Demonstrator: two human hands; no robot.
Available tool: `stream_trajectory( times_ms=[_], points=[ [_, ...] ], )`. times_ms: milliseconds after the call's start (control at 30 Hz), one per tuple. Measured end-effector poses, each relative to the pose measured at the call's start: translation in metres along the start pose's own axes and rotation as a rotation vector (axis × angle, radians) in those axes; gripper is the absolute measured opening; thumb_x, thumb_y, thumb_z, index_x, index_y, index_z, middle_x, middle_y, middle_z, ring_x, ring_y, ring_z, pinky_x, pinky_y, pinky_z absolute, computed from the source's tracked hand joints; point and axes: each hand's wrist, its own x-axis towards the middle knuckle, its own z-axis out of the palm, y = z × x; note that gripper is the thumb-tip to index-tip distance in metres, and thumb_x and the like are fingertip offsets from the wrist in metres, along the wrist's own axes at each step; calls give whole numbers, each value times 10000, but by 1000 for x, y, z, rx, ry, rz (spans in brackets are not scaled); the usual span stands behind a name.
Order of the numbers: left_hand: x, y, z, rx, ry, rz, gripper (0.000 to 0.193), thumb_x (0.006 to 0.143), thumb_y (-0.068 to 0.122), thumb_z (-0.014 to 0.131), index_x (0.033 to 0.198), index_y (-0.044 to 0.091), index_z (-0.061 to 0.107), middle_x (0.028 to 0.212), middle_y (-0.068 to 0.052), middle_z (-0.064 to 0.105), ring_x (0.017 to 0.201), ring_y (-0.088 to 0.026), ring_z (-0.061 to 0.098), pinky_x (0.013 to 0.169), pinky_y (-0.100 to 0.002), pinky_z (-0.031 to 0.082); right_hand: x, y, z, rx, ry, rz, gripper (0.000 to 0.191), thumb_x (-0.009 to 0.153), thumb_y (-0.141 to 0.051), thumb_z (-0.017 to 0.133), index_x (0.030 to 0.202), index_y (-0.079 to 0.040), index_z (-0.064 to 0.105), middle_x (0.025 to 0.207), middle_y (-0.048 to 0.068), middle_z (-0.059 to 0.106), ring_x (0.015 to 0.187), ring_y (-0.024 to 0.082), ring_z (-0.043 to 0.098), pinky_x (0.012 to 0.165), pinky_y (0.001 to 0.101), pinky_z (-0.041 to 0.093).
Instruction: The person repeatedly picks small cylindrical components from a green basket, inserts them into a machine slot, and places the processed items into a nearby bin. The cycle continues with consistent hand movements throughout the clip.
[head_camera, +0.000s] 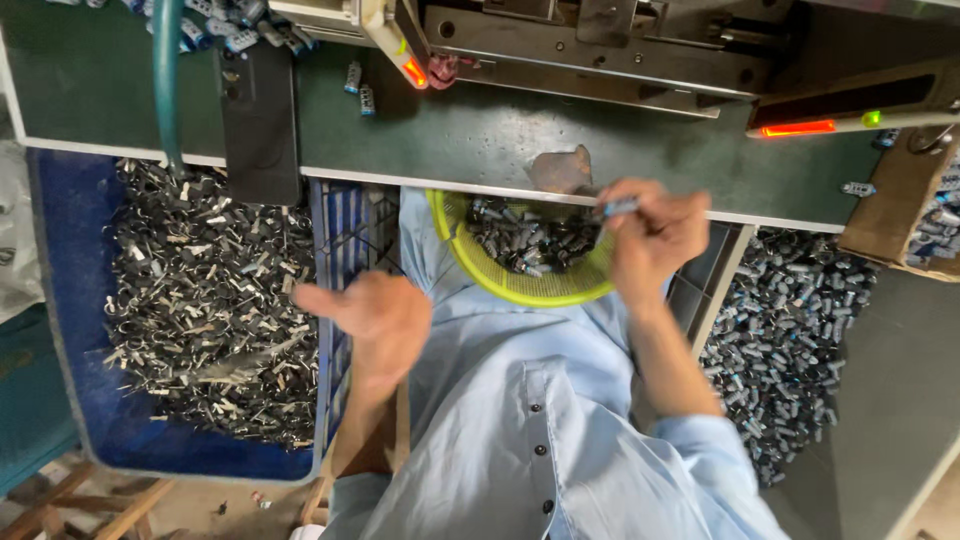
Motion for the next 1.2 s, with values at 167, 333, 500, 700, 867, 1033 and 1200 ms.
stream_trajectory(
  times_ms=[167,333,500,700,867,1033,1200],
  points=[
    [12,-46,-22,349,57,-421,737,878,710,575,1019,-6,675,831,-111,714,709,-211,691,660,-314,533,104,-29,17,-477,-71,-590,444,803,223,778,1072,20,488,966,187,683,803,281,691,696,361,528],
    [12,-68,-26,502,86,-430,761,898,719,641,1029,-31,660,866,-125,705,771,-223,682,723,-329,528,157,-22,47,-648,-257,-525,335,882,245,564,1113,8,612,1025,136,663,925,255,733,783,297,649],
    [5,-51,-32,532,190,-421,571,950,534,667,1024,-32,669,869,-118,714,791,-199,685,745,-318,539,151,-21,38,-787,-355,-427,264,913,154,624,1078,-39,697,945,65,711,860,285,687,862,381,495],
    [27,-61,-23,1057,188,-570,282,926,283,695,1004,12,700,851,-84,712,793,-187,665,740,-310,519,100,-65,14,-937,-380,-576,274,784,123,635,1012,-8,711,841,118,675,784,309,652,970,486,490],
    [49,-87,0,1529,253,-767,187,903,245,703,1000,88,734,879,-79,758,775,-223,734,721,-352,556,-4,-32,8,-657,-448,-374,292,710,161,662,940,-13,710,923,126,742,828,298,712,726,393,548],
    [66,-124,-6,1931,-33,-525,141,913,217,696,954,85,720,984,-110,730,956,-333,686,806,-456,550,-82,-20,-28,-695,-181,-48,211,807,158,719,887,-36,705,911,99,748,852,254,745,772,337,579],
    [102,-176,-38,2240,-275,-472,268,785,138,658,1032,67,735,1008,-200,692,961,-402,647,789,-555,520,-82,-24,-63,-851,-57,-62,218,789,173,696,905,-11,715,935,130,758,847,266,746,767,333,580]
  ],
)
